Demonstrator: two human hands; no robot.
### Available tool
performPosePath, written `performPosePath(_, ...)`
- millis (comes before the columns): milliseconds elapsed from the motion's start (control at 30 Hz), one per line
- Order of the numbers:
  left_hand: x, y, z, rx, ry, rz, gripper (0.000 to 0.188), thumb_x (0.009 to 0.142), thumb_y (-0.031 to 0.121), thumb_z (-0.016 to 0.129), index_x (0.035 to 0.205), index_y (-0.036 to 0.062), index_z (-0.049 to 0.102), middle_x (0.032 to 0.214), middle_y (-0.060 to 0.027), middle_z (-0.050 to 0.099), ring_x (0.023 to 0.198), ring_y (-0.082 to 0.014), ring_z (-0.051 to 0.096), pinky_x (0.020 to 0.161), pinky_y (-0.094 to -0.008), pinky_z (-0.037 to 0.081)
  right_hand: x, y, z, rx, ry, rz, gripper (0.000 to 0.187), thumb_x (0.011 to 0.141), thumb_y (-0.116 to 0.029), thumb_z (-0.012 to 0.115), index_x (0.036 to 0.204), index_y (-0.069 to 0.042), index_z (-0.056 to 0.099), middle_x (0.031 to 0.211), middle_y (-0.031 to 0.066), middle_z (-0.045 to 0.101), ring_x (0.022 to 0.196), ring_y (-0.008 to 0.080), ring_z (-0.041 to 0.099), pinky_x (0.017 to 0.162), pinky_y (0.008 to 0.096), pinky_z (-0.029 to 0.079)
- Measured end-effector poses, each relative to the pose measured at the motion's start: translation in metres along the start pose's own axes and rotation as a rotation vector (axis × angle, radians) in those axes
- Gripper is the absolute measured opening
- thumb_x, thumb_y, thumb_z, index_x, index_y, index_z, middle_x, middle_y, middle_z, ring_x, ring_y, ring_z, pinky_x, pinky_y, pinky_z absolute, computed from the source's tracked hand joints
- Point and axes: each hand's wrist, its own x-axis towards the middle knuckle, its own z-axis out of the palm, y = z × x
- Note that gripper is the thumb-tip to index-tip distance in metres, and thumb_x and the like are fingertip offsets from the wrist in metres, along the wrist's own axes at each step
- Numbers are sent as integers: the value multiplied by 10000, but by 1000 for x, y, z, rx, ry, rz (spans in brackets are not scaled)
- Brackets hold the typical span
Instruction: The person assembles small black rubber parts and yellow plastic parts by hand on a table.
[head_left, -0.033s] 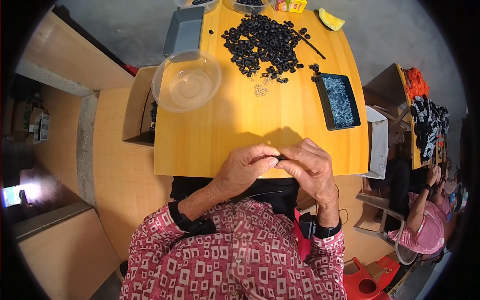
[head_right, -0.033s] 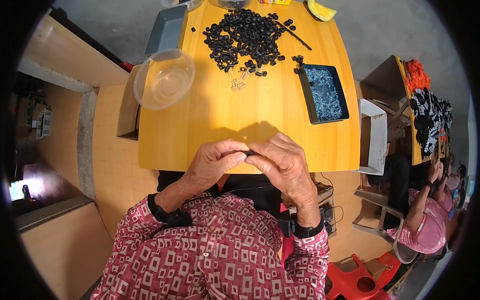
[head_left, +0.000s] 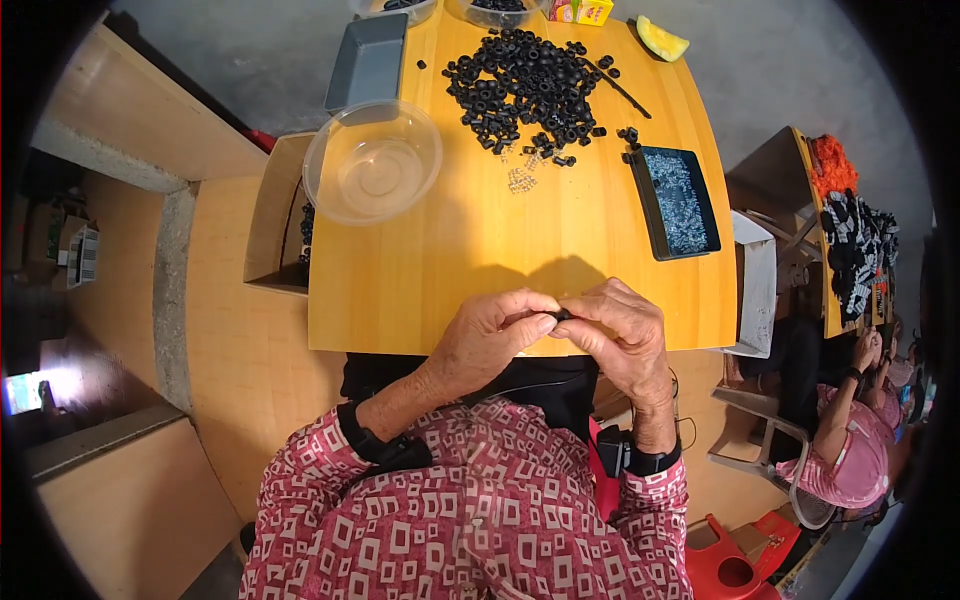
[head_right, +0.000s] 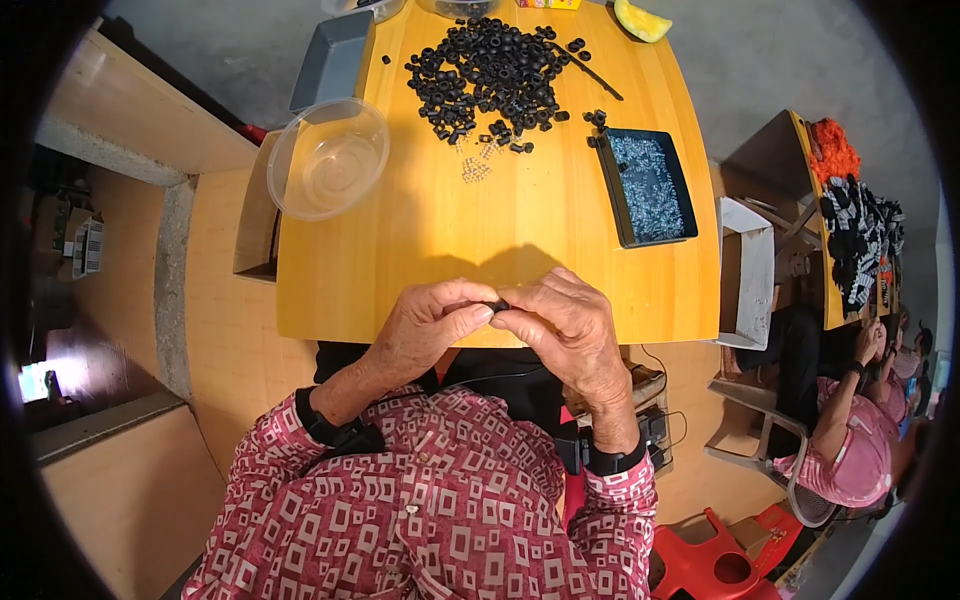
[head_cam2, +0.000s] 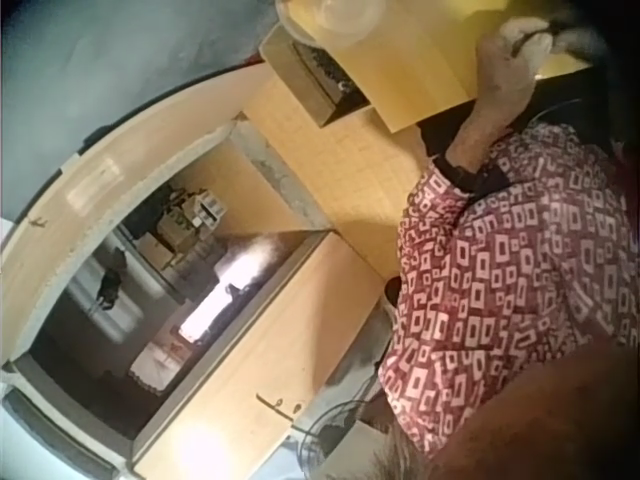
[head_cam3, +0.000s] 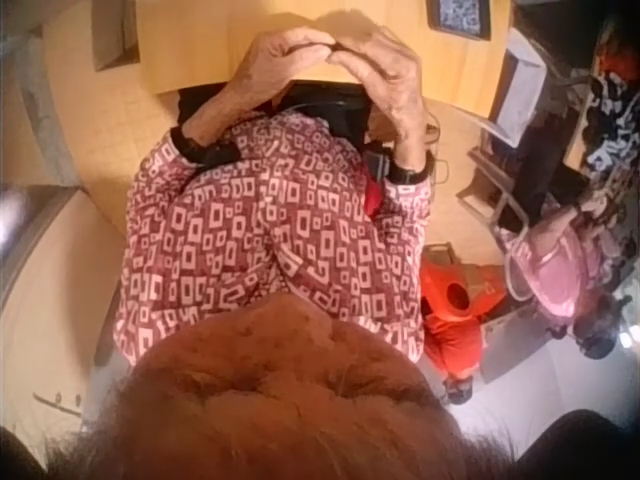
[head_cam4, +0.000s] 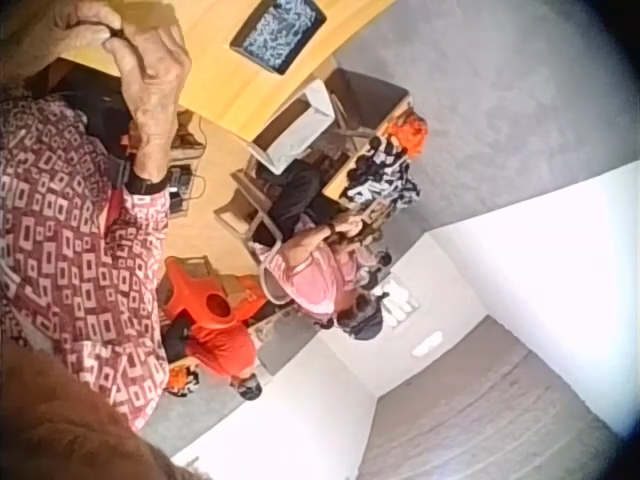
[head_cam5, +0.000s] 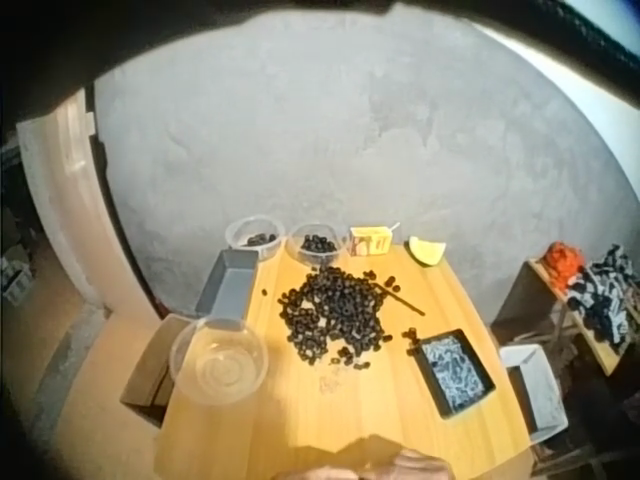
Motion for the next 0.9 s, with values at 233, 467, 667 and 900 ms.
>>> performPosePath(233,-2,5,3,-106,-10,-50,199,969,111,598,1107,-17,660,937,-15,665,874,-66,588,780,-231,487,-5,-5,0,-148,27,-71,212,757,-58,771,952,-9,707,777,105,665,699,259,609,676,354,485)
performPosePath(467,-1,14,5,-95,-26,-90,193,977,111,576,1088,-30,646,940,-24,673,907,-75,594,831,-236,481,-5,6,1,42,80,-43,201,743,-57,783,927,-11,714,768,79,673,707,245,626,684,345,495)
performPosePath(667,-3,-9,5,-81,-13,11,181,976,107,585,1098,-8,652,963,-9,649,921,-63,576,829,-232,470,-6,9,0,41,27,-60,197,736,-73,790,915,-16,729,787,87,692,712,243,639,703,344,502)
performPosePath(900,-2,7,2,-102,-29,-142,182,974,112,579,1071,-23,652,949,0,662,901,-58,575,826,-230,471,-8,10,2,28,27,-65,261,743,-81,784,996,-30,747,858,77,697,834,245,620,759,349,495)
